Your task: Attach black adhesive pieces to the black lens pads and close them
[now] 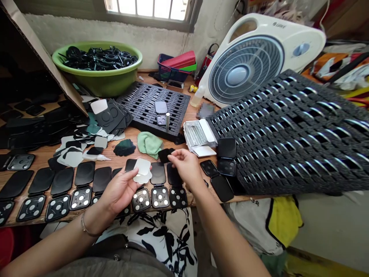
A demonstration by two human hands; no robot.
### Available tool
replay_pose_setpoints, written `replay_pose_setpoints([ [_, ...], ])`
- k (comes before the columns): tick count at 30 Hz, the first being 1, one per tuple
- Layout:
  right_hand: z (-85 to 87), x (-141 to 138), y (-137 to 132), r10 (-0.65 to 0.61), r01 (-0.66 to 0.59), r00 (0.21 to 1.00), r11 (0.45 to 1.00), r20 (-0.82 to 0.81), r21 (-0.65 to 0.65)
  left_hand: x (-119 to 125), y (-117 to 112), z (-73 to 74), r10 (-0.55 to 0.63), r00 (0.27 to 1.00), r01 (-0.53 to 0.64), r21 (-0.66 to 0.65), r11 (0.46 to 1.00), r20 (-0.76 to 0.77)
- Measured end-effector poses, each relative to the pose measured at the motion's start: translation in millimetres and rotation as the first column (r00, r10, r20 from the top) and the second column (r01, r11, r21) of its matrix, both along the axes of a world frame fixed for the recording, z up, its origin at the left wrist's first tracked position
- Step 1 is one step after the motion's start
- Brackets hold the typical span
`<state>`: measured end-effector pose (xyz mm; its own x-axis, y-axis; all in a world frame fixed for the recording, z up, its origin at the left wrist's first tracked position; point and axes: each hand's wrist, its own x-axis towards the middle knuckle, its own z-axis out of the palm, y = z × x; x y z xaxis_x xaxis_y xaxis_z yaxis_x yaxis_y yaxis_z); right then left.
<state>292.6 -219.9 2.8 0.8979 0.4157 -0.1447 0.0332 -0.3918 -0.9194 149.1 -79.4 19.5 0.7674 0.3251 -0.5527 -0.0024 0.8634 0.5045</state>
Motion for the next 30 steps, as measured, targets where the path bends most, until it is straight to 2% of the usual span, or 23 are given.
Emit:
replay_pose_setpoints([
  [1,-4.7,14.9,0.1,-0.013,0.017,0.999,0.996,0.045,-0.089,-1.3,-0.1,0.8,-0.029,1.000,0.029,0.004,1.000,0.000],
  [3,-10.7,34.6,1.8,-0.024,0.044,0.993,0.984,0.112,-0.174,-4.3,-0.4,2.5,-0.084,0.996,0.084,0.007,0.996,0.014],
  [6,-5.2,31.6,6.0,-0.023,0.075,0.967,0.978,0.255,-0.193,-7.6,0.5,3.9,-0.132,0.990,0.134,-0.036,0.990,0.040],
  [8,7.0,12.3,8.1,0.084,-0.014,0.932,0.980,0.353,-0.197,-8.4,1.9,4.1,-0.156,0.987,0.159,-0.071,0.985,0.047],
  [9,14.1,0.4,8.8,0.184,-0.111,0.912,0.971,0.367,-0.212,-8.5,2.5,4.1,-0.160,0.986,0.164,-0.078,0.983,0.052],
  [11,26.9,-22.7,9.3,0.367,-0.296,0.874,0.922,0.319,-0.250,-8.1,2.8,4.1,-0.167,0.984,0.171,-0.073,0.983,0.063],
  [12,32.0,-32.6,9.2,0.406,-0.337,0.865,0.906,0.294,-0.258,-7.9,2.7,4.0,-0.172,0.983,0.177,-0.065,0.982,0.069],
  [14,38.7,-47.4,7.5,0.381,-0.319,0.876,0.918,0.297,-0.236,-7.8,2.1,3.7,-0.189,0.980,0.192,-0.047,0.980,0.069],
  [17,41.1,-59.6,0.5,0.239,-0.235,0.885,0.970,0.399,-0.059,-9.0,2.8,2.7,-0.207,0.976,0.209,-0.026,0.978,0.072],
  [19,37.6,-64.0,-6.6,0.190,-0.238,0.850,0.971,0.491,0.036,-10.4,4.2,2.5,-0.217,0.973,0.219,-0.025,0.975,0.085],
  [22,25.9,-68.0,-17.3,0.214,-0.277,0.793,0.961,0.570,0.024,-12.7,5.7,4.1,-0.252,0.963,0.252,0.004,0.968,0.092],
  [26,11.6,-70.0,-25.7,0.247,-0.300,0.827,0.954,0.505,0.026,-14.5,3.7,6.9,-0.267,0.963,0.264,0.063,0.962,0.043],
  [30,11.9,-72.0,-24.5,0.265,-0.305,0.889,0.951,0.374,0.048,-15.2,0.5,5.8,-0.253,0.967,0.251,0.098,0.963,0.011],
])
